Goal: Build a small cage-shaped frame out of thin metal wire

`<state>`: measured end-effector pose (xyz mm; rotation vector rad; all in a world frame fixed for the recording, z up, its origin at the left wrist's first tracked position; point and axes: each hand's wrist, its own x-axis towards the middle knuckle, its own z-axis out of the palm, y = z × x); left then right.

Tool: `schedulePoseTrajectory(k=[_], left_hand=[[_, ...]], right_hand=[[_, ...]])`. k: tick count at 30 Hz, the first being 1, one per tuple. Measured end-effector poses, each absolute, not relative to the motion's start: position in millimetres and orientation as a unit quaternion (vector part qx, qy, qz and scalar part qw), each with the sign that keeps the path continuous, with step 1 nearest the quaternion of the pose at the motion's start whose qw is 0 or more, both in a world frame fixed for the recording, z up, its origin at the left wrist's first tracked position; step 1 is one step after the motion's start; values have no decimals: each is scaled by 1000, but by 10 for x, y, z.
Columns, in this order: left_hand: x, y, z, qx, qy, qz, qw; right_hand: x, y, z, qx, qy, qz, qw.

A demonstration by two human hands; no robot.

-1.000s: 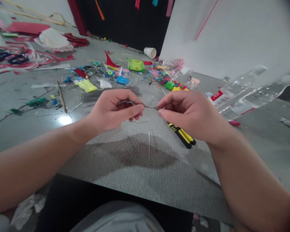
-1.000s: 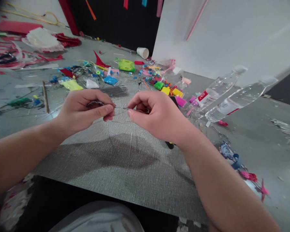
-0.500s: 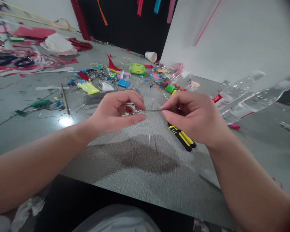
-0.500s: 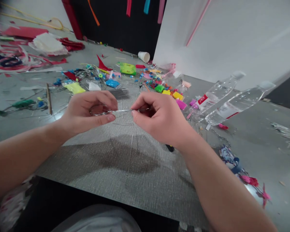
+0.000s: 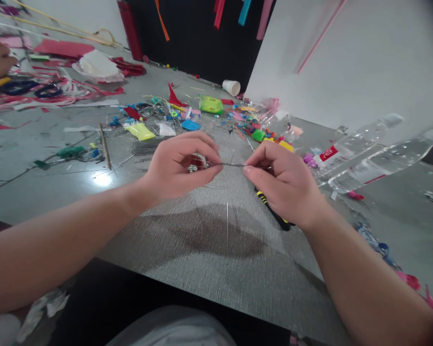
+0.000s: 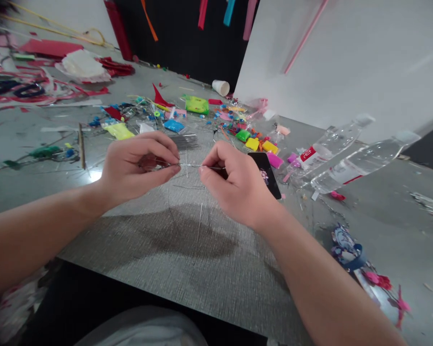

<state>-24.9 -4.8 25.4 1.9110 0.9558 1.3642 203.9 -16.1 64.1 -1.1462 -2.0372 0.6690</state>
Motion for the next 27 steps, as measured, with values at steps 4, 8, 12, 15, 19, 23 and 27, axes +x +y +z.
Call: schedulePoseTrajectory(k=[4,8,12,15,19,23,27], left_hand=[[-248,-69,245,707,365,524,303],[-241,-75,227,719,355,524,285],[-237,-31,187,729,318,555,244],[-240,3,165,726,299,576,227],[-242,21,162,723,302,579,226],[-236,44,146,712,289,596,233],[-237,59,127,708,294,596,240]], right_hand=[[1996,-204,669,-444,-795,245,333],[1952,-248,656,-437,-807,208,338],[1967,-233,624,-415,-817,179,358],[2024,-179,617,-391,-825,185,364],[2106,-124,637,-375,-820,200,384],[2159,-117,670,-379,-800,203,418],[2175,-121,683,-382,-794,208,425]])
